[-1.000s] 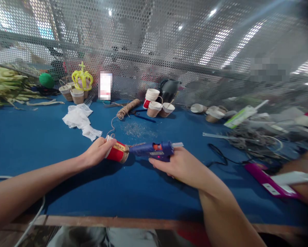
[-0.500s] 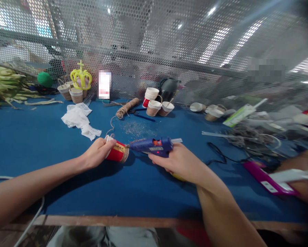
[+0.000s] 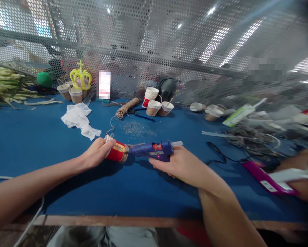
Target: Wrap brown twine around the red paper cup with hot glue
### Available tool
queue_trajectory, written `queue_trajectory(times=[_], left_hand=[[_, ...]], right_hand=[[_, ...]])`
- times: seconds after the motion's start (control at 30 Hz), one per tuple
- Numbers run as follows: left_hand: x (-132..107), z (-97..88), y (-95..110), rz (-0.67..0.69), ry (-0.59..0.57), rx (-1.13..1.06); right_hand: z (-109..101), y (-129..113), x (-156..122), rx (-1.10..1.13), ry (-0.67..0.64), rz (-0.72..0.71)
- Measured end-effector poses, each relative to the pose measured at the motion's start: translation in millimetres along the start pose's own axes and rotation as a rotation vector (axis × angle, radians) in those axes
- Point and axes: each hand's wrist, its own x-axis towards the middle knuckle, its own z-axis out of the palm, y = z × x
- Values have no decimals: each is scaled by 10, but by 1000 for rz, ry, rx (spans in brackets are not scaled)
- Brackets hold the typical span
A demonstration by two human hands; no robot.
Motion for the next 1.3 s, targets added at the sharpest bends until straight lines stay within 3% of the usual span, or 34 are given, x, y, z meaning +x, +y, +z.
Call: queue_trajectory(times=[0.9, 1.3], left_hand=[[-81, 25, 23, 157, -5, 208], [-60, 14, 30, 88, -26, 124]], right_hand=[[35, 35, 84, 76, 39, 79], [-3, 22, 67, -18, 69, -19]])
